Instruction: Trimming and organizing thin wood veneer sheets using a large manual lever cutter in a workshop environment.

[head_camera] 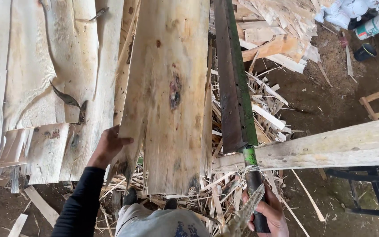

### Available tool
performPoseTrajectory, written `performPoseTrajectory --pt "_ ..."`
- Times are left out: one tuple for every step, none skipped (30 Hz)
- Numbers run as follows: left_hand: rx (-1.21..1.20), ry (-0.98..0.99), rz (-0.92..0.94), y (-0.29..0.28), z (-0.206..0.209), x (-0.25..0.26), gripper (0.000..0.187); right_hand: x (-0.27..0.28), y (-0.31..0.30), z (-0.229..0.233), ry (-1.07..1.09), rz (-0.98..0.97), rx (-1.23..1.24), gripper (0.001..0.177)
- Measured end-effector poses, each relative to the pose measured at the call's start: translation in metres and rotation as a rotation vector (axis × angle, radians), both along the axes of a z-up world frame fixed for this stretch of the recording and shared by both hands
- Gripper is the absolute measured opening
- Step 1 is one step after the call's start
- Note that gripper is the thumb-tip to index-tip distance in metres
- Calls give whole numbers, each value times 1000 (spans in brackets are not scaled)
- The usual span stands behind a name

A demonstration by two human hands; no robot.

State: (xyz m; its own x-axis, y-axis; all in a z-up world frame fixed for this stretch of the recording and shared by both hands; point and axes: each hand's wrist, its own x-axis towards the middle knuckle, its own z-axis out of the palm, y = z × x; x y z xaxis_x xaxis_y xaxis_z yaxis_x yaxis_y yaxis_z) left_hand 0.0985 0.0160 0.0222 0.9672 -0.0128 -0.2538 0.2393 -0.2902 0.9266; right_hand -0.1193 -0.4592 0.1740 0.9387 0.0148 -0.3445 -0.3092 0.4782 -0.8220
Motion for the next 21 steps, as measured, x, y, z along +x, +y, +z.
performPoseTrajectory --pt "-58 -3 1 -2 -6 -6 36 0 3 1 12 -18 -19 83" --pt "-116 -6 2 -4 -12 -11 35 0 6 1 24 -37 -38 82" --pt "-116 0 -3 -3 -12 -25 35 -2 8 0 30 -42 -38 82" --pt "-320 -22 -9 -3 -12 -39 32 -3 10 0 49 -53 -44 82" --pt "-522 -50 -19 -2 -10 -47 30 -1 12 -2 60 -66 -50 82" --pt "-521 -49 -27 -2 -3 -53 30 2 16 -1 59 -74 -48 82" --pt "-233 24 -28 -3 3 -63 28 2 19 0 66 -79 -56 83" --pt "56 94 -32 -4 9 -73 29 1 23 1 72 -84 -64 84" --pt "58 95 -35 -7 15 -70 29 0 22 -2 74 -87 -62 84" --pt "-26 139 0 -10 20 -69 33 -1 21 -5 72 -84 -83 84" --pt "-106 178 39 -11 27 -66 42 -1 21 -9 67 -78 -102 84" --pt "-101 175 39 -8 14 -56 42 2 26 -3 65 -79 -97 84" --pt "-157 146 31 -5 0 -46 40 2 31 2 95 -85 -109 83" --pt "-212 117 24 -2 -13 -37 39 3 36 8 126 -91 -122 83" --pt "-205 112 16 3 -37 -30 39 4 37 6 121 -98 -114 83" --pt "-161 82 -1 8 -62 -23 38 6 38 4 138 -90 -119 81" --pt "-118 54 -26 11 -86 -14 38 5 38 2 156 -90 -124 80" --pt "-111 50 -42 20 -130 -12 38 7 37 2 153 -105 -116 80" --pt "-363 -82 -49 32 -174 -13 28 5 39 0 148 -77 -111 81" --pt "-618 -209 -58 44 -218 -13 30 4 39 -2 143 -50 -106 82" --pt "-606 -204 -86 29 -183 -17 30 7 39 -6 141 -76 -88 82"
